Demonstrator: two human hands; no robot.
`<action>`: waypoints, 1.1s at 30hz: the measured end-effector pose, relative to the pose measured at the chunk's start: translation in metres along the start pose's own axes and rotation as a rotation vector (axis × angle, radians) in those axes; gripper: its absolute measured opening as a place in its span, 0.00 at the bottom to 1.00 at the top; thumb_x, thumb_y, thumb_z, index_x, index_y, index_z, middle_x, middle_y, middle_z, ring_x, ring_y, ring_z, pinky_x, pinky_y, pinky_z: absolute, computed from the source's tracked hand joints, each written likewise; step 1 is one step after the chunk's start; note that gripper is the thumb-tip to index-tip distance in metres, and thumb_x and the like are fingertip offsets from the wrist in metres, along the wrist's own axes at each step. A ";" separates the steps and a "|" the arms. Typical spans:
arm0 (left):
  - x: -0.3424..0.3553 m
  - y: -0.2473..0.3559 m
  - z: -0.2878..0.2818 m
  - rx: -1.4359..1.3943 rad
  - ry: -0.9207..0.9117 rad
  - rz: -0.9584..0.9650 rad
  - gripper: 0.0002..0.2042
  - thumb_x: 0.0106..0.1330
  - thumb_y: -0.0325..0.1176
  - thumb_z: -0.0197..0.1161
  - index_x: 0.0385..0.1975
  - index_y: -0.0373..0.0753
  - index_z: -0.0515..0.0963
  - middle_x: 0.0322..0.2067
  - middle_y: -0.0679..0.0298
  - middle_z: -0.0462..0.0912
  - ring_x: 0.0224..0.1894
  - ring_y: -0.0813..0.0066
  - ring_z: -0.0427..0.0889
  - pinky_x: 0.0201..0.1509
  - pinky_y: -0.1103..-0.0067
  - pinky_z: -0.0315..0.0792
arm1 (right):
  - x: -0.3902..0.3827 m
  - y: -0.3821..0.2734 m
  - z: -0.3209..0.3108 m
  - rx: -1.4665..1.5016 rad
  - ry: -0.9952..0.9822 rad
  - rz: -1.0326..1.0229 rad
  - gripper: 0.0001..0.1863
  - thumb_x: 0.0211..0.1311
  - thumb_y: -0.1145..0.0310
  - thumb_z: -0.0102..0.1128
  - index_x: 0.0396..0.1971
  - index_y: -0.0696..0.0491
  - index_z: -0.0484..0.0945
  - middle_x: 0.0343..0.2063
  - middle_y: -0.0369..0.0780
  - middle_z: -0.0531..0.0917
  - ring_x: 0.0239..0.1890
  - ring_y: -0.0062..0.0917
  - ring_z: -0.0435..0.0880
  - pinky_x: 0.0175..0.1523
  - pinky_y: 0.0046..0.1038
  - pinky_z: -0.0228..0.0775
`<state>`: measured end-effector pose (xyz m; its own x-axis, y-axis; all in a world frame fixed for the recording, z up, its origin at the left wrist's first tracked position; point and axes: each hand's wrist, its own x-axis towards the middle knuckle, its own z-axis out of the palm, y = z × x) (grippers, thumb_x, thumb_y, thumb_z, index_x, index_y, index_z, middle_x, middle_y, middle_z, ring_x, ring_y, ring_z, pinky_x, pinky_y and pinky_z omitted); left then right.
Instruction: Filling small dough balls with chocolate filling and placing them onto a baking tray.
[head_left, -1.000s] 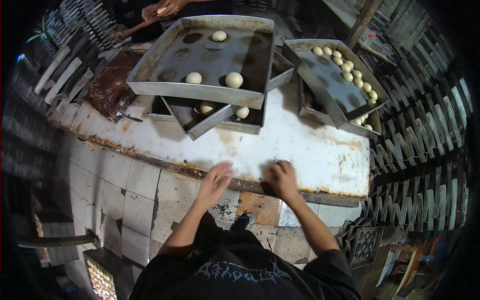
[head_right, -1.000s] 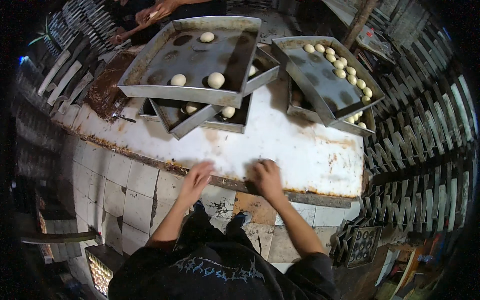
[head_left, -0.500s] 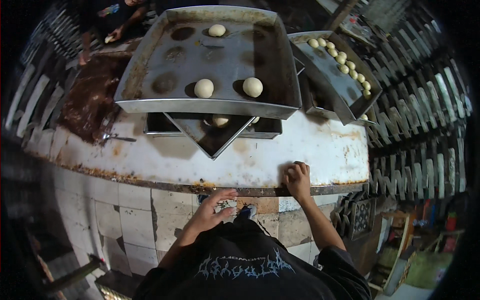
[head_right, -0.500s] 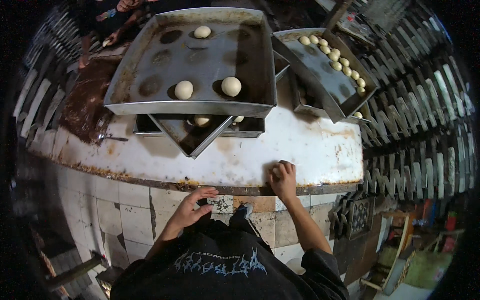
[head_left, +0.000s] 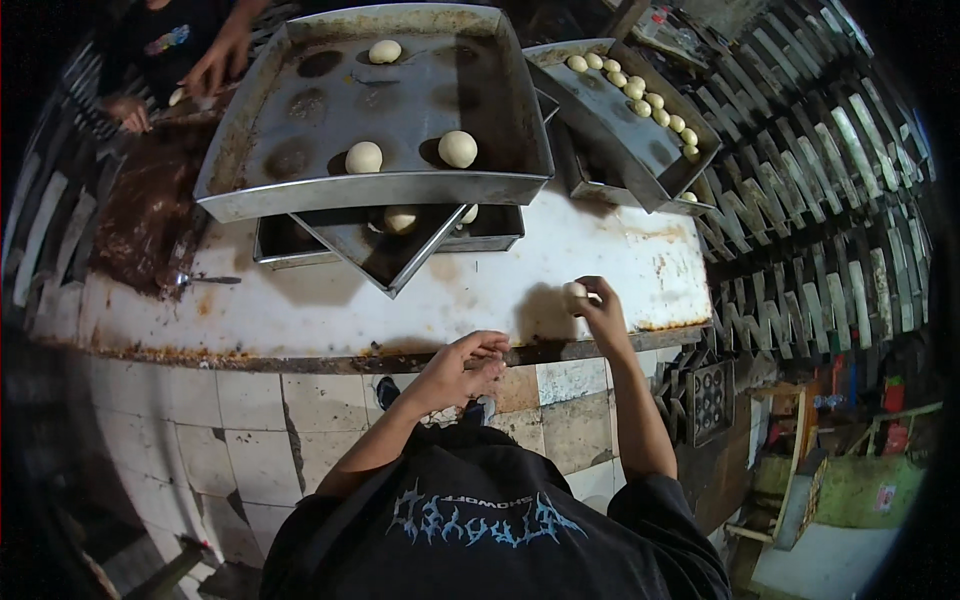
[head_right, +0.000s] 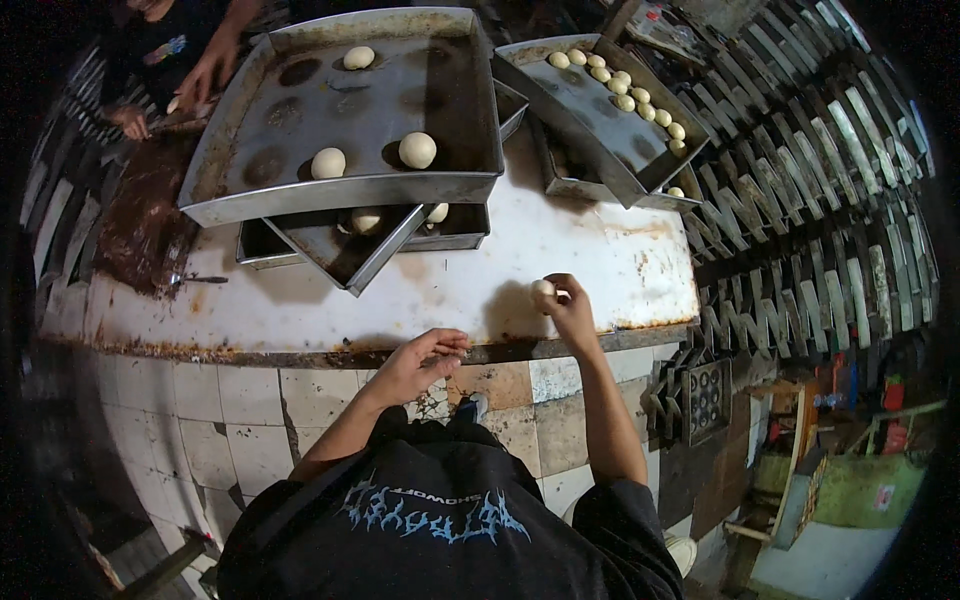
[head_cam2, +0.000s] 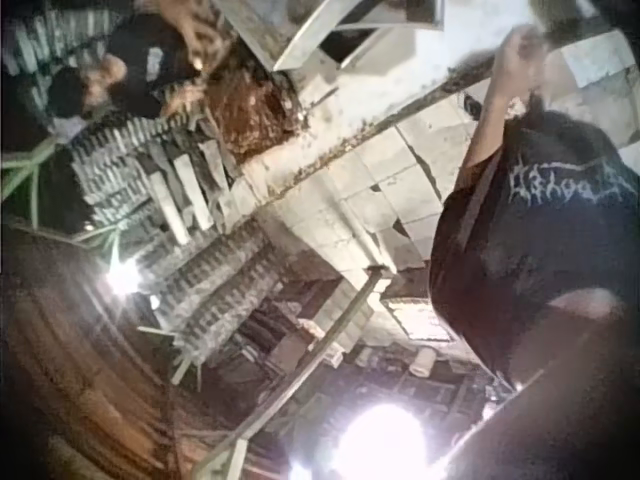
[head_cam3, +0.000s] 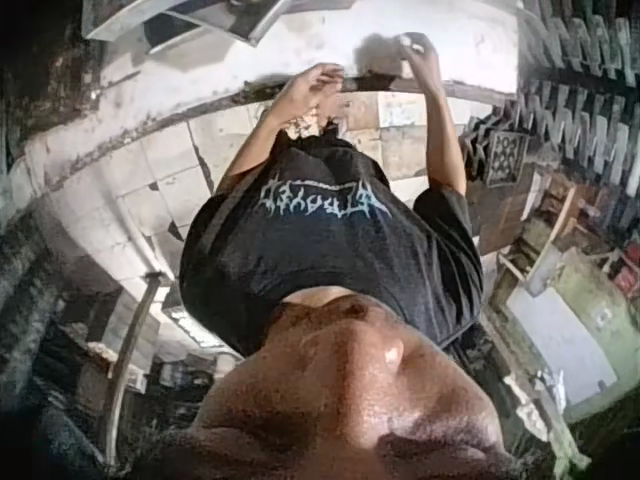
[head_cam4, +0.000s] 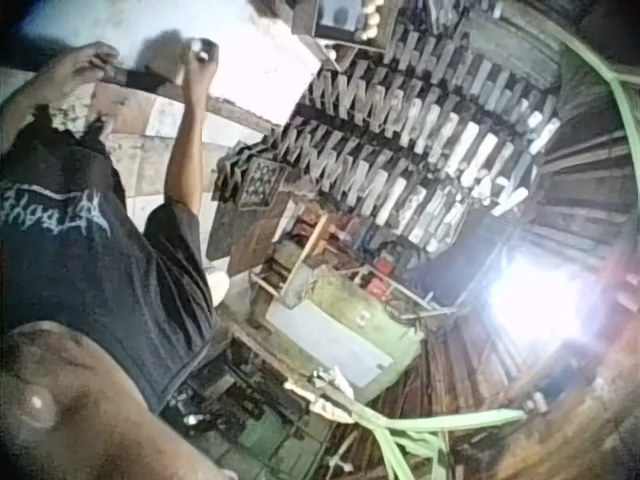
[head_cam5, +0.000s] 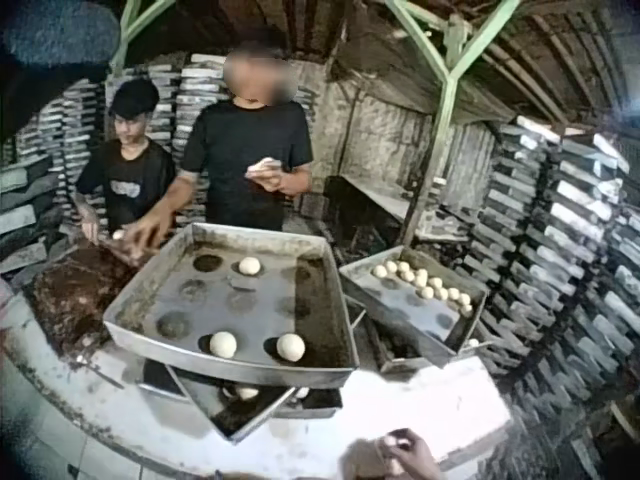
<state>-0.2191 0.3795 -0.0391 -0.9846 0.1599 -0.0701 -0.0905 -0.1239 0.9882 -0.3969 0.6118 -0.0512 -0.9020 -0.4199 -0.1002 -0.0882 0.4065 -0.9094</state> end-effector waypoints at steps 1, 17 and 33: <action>0.003 0.001 0.008 0.005 0.027 0.002 0.21 0.64 0.33 0.57 0.56 0.35 0.65 0.49 0.59 0.73 0.51 0.73 0.73 0.54 0.76 0.68 | 0.001 -0.013 -0.004 0.571 -0.039 0.183 0.13 0.56 0.76 0.55 0.42 0.56 0.69 0.41 0.42 0.76 0.40 0.32 0.78 0.46 0.31 0.72; 0.018 0.039 0.121 0.023 0.660 0.199 0.11 0.63 0.32 0.59 0.40 0.33 0.76 0.35 0.62 0.77 0.38 0.78 0.76 0.40 0.82 0.70 | -0.056 -0.035 -0.003 1.154 -0.735 0.016 0.32 0.52 0.55 0.65 0.53 0.57 0.66 0.42 0.41 0.76 0.43 0.28 0.77 0.46 0.29 0.71; -0.088 0.016 0.021 -0.565 1.100 0.607 0.06 0.65 0.31 0.48 0.35 0.38 0.71 0.32 0.64 0.74 0.35 0.75 0.71 0.43 0.78 0.66 | -0.008 -0.018 -0.043 0.257 -0.271 -0.003 0.23 0.56 0.62 0.62 0.49 0.58 0.70 0.38 0.40 0.78 0.42 0.23 0.77 0.43 0.26 0.72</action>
<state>-0.1304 0.3842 -0.0140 -0.4769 -0.8788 0.0160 0.6048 -0.3149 0.7315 -0.4061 0.6431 -0.0163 -0.7542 -0.6344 -0.1694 0.0495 0.2024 -0.9780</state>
